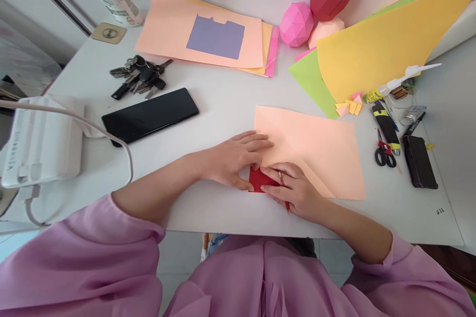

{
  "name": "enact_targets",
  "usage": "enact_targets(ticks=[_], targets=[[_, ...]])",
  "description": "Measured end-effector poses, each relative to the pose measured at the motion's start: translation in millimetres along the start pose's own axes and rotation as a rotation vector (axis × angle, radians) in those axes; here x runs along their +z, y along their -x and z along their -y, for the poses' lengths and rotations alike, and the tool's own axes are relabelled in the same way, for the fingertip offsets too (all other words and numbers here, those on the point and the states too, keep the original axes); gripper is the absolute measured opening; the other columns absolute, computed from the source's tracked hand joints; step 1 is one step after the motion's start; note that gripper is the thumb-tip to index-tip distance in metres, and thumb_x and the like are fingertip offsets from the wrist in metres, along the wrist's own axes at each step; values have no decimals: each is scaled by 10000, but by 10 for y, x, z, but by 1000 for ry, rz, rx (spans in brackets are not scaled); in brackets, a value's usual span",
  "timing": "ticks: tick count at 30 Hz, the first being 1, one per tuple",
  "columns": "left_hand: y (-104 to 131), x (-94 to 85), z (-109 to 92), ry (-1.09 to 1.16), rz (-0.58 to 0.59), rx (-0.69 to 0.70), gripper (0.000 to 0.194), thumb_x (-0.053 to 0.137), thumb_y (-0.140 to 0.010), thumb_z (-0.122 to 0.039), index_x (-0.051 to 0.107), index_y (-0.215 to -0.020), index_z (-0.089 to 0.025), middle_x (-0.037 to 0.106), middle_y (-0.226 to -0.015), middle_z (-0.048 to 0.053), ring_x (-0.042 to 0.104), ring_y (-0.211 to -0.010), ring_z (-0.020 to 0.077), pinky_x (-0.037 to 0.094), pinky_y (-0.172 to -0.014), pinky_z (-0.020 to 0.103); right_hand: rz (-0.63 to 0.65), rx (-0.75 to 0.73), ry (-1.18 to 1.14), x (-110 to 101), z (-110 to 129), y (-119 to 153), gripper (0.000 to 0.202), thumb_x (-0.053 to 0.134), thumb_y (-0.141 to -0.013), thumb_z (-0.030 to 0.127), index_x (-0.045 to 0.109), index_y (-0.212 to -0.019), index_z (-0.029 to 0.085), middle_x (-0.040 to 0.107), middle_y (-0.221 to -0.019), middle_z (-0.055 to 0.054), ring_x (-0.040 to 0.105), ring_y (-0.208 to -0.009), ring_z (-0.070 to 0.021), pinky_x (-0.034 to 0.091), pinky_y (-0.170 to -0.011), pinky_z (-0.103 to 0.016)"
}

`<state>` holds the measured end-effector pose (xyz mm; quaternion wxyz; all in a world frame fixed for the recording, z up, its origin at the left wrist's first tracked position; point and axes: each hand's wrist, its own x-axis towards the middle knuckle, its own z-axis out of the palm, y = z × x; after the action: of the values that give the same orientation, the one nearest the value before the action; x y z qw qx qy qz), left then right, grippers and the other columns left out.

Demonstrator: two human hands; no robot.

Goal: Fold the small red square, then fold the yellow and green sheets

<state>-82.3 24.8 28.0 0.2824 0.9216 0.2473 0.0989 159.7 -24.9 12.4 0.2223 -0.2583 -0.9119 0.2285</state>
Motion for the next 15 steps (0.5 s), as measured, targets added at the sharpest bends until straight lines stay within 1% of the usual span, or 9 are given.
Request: enact_targets(ticks=[3,6,11,15], targets=[[1,3,3,-4,0,2,317,733,-721,-441,620,-848,-174,350,-1490,149,222,-1407,343,155,-1158,505,-5,-55,34,-7,-6,-7,219,570,-904,165,654,-1100,217,602,-1230,-112,495,-1177,-249,498,-895,-469],[3,6,7,-5,-7,3,316,733,-720,-443,624,-858,-180,357,-1488,143,223,-1407,339,156,-1157,506,-5,-103,76,-18,-11,-19,208,573,-896,142,661,-1074,206,607,-1235,-117,494,-1176,-253,499,-883,-468],[4,7,5,-8,-7,3,314,729,-723,-442,625,-857,-178,359,-1486,147,222,-1409,335,151,-1158,503,-7,-105,83,-24,-10,-28,204,571,-898,143,663,-1069,203,611,-1232,-119,498,-1175,-245,500,-882,-458],[3,11,10,-1,-8,5,299,722,-730,-441,618,-845,-185,354,-1491,135,225,-1408,334,156,-1156,506,-18,-104,76,-12,-15,-19,218,565,-903,150,661,-1085,223,604,-1245,-107,496,-1183,-239,500,-887,-457]])
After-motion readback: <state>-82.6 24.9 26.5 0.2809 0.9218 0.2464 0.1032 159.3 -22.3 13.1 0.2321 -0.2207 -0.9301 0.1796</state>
